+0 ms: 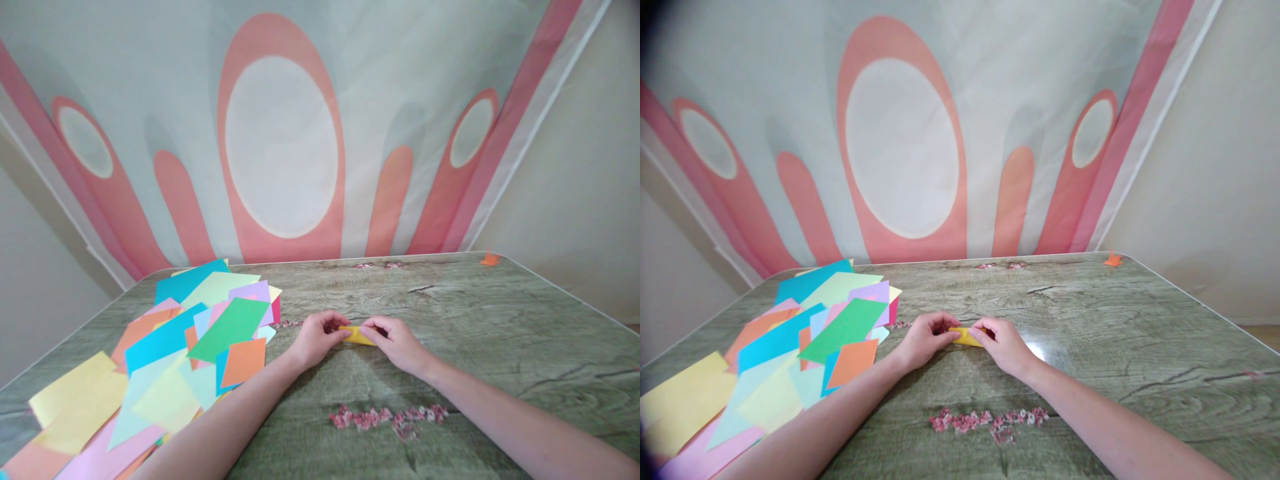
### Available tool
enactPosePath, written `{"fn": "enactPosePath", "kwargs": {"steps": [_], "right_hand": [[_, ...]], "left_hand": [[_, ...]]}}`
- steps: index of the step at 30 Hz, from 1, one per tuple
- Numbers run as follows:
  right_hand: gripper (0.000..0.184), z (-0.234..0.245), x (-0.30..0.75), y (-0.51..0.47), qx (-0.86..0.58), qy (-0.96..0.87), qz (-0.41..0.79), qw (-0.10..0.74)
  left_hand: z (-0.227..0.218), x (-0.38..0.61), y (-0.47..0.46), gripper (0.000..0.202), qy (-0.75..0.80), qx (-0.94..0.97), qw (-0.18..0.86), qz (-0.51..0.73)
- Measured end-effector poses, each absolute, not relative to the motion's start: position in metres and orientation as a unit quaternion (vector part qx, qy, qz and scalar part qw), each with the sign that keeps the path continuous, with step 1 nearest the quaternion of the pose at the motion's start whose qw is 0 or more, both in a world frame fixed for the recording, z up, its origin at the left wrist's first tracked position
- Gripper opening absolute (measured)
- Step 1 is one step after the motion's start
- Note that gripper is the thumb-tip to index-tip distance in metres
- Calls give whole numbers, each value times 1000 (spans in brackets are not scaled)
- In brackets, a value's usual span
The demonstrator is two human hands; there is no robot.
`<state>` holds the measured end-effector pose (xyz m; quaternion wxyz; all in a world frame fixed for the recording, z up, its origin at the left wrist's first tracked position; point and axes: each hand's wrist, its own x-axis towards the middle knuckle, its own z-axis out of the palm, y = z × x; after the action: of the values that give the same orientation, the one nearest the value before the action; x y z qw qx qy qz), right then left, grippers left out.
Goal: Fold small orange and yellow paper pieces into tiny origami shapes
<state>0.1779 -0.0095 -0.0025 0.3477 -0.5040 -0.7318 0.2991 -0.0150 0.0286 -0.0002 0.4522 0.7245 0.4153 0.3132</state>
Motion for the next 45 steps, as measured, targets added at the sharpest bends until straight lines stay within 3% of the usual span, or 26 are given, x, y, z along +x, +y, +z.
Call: {"fn": "enactPosePath", "kwargs": {"steps": [45], "right_hand": [[21, -7, 179, -9, -462, -762, 277, 359]], "left_hand": [[5, -11, 25, 24, 416, 779, 395, 253]]}}
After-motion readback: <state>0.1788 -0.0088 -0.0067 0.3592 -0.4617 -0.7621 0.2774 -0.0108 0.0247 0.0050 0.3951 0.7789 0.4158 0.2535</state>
